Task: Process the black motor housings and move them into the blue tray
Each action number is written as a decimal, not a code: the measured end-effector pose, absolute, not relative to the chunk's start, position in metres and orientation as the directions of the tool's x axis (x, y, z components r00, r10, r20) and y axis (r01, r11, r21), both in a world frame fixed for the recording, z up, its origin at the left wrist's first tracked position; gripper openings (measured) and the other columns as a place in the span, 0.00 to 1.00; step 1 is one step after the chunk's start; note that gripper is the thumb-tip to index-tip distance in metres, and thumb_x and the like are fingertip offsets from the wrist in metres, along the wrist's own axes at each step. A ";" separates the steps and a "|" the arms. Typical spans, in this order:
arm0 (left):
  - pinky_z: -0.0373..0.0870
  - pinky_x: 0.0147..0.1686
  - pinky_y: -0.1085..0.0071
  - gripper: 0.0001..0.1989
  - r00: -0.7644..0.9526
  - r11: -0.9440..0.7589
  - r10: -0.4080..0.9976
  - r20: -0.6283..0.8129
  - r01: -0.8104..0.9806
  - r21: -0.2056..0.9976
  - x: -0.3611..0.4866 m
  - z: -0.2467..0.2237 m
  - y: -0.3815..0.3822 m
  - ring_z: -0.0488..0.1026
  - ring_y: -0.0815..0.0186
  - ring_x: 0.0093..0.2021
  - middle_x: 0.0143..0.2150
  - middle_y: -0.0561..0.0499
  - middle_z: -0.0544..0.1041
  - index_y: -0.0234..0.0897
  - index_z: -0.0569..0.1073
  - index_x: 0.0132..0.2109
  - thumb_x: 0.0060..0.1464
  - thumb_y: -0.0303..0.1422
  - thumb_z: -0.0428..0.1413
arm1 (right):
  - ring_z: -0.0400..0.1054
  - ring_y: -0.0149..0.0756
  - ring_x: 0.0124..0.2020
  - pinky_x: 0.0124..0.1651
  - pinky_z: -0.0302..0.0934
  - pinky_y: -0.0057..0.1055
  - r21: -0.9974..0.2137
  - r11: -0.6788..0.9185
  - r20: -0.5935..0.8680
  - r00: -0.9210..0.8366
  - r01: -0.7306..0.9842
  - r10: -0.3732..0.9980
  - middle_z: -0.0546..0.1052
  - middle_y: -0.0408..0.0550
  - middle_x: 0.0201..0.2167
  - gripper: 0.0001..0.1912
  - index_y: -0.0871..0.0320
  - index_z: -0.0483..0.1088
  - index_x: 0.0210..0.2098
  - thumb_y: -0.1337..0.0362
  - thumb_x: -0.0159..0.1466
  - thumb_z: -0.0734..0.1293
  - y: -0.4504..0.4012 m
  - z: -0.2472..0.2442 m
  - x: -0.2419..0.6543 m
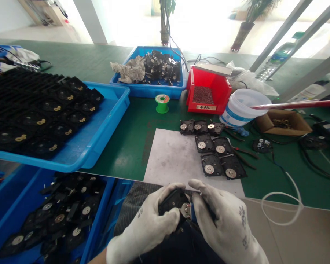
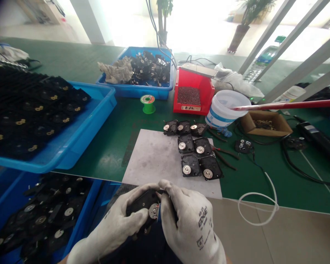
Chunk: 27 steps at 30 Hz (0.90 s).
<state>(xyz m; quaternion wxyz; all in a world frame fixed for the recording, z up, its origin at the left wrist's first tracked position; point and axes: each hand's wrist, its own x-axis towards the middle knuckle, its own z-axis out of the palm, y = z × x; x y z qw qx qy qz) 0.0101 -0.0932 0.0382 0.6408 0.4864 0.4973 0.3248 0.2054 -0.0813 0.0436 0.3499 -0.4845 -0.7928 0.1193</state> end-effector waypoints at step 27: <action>0.73 0.59 0.66 0.23 0.276 0.292 0.906 -0.321 0.140 0.946 0.009 0.043 -0.088 0.79 0.54 0.56 0.54 0.48 0.84 0.38 0.79 0.57 0.53 0.32 0.58 | 0.83 0.40 0.30 0.34 0.73 0.33 -0.468 0.543 0.458 -0.335 0.697 0.824 0.86 0.46 0.35 0.12 0.58 0.75 0.49 0.70 0.71 0.62 -0.078 0.045 0.205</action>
